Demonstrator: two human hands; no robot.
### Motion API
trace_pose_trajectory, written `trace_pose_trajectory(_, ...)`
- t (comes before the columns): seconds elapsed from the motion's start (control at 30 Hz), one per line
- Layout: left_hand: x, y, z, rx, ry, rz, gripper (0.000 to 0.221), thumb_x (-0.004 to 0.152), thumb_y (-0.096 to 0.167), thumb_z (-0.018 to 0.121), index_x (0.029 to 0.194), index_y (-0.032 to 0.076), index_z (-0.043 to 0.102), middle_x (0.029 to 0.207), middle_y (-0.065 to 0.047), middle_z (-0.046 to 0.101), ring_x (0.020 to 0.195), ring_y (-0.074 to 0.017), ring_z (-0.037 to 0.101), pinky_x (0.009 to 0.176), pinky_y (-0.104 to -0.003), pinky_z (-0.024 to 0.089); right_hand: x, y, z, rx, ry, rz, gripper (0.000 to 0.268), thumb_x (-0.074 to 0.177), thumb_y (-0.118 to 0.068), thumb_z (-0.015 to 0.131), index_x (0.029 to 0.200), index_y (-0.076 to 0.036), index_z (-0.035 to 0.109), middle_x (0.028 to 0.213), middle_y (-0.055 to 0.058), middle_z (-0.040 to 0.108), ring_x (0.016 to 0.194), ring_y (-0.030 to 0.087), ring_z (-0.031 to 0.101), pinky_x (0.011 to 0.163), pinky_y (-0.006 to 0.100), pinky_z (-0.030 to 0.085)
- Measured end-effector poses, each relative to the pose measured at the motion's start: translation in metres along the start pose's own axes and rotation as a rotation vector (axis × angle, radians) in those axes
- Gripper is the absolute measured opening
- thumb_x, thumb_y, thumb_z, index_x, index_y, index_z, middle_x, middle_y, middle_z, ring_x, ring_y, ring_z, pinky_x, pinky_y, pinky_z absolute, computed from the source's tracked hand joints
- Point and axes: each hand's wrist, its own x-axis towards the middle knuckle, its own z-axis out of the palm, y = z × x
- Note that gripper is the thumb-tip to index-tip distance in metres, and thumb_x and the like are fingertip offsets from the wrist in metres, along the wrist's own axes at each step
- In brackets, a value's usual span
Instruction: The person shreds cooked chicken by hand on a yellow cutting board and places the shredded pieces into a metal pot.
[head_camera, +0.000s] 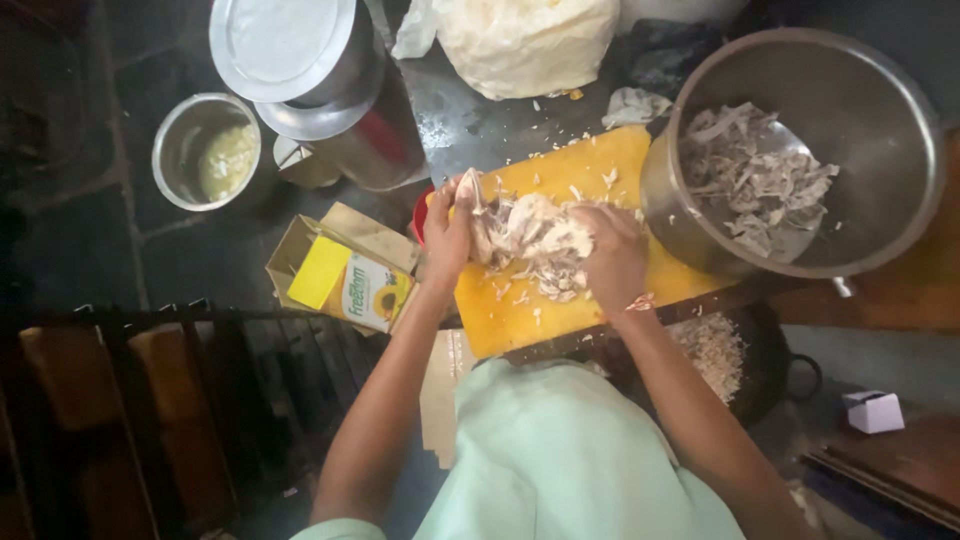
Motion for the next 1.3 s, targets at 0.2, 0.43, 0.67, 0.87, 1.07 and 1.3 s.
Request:
trace_pose_trajectory(0.2, -0.045, -0.012, -0.019, -0.154, 0.052, 0.084, 0.036, 0.104, 0.015, 0.057, 0.137, 0.001, 0.055, 0.132, -0.007, 0.061, 0.124, -0.0164, 0.058, 0.108, -0.031, 0.044, -0.013, 0.012, -0.045, -0.046, -0.228, -0.074, 0.045, 0.082, -0.007, 0.068, 0.127, -0.001, 0.066, 0.133, 0.02, 0.064, 0.118, 0.039, 0.06, 0.101, 0.044, 0.048)
trace_pose_trajectory(0.43, -0.146, 0.006, -0.044, 0.123, 0.231, 0.006, 0.028, 0.103, 0.013, 0.06, 0.129, 0.003, 0.062, 0.126, -0.006, 0.066, 0.117, -0.0159, 0.063, 0.099, -0.034, 0.052, -0.026, -0.003, -0.064, 0.038, -0.105, -0.107, 0.036, 0.095, -0.012, 0.066, 0.13, -0.003, 0.065, 0.135, 0.015, 0.066, 0.125, 0.037, 0.061, 0.109, 0.045, 0.046)
trace_pose_trajectory(0.67, -0.152, 0.039, -0.049, 0.04, 0.24, 0.006, 0.035, 0.101, 0.017, 0.065, 0.131, 0.003, 0.059, 0.127, -0.007, 0.061, 0.113, -0.0168, 0.063, 0.094, -0.034, 0.053, -0.025, -0.016, -0.037, -0.005, -0.141, -0.162, 0.034, 0.09, -0.02, 0.076, 0.122, -0.009, 0.069, 0.131, 0.01, 0.067, 0.126, 0.034, 0.058, 0.11, 0.048, 0.041)
trace_pose_trajectory(0.87, -0.093, 0.051, -0.013, 0.277, 0.143, 0.141, 0.058, 0.091, 0.021, 0.078, 0.14, 0.002, 0.054, 0.135, -0.013, 0.061, 0.123, -0.0275, 0.06, 0.103, -0.037, 0.049, -0.018, -0.014, 0.0, -0.286, -0.267, -0.216, 0.05, 0.08, -0.025, 0.08, 0.126, -0.009, 0.068, 0.122, 0.013, 0.066, 0.129, 0.033, 0.054, 0.12, 0.057, 0.024)
trace_pose_trajectory(1.07, -0.039, 0.053, 0.016, 0.575, 0.031, 0.099, 0.11, 0.068, 0.029, 0.09, 0.154, -0.001, 0.03, 0.144, -0.025, 0.048, 0.134, -0.0426, 0.047, 0.11, -0.048, 0.04, -0.022, -0.024, 0.02, -0.426, -0.316, -0.337, 0.039, 0.078, -0.024, 0.079, 0.116, -0.013, 0.072, 0.112, 0.01, 0.067, 0.123, 0.027, 0.058, 0.117, 0.061, 0.025)
trace_pose_trajectory(1.3, -0.028, 0.037, -0.007, 0.403, 0.044, 0.067, 0.104, 0.074, 0.024, 0.087, 0.157, -0.001, 0.028, 0.154, -0.025, 0.043, 0.142, -0.0403, 0.045, 0.117, -0.045, 0.037, -0.009, -0.005, -0.021, -0.398, -0.143, -0.252, 0.016, 0.095, -0.013, 0.073, 0.111, -0.014, 0.074, 0.109, 0.006, 0.071, 0.111, 0.029, 0.065, 0.103, 0.043, 0.047)
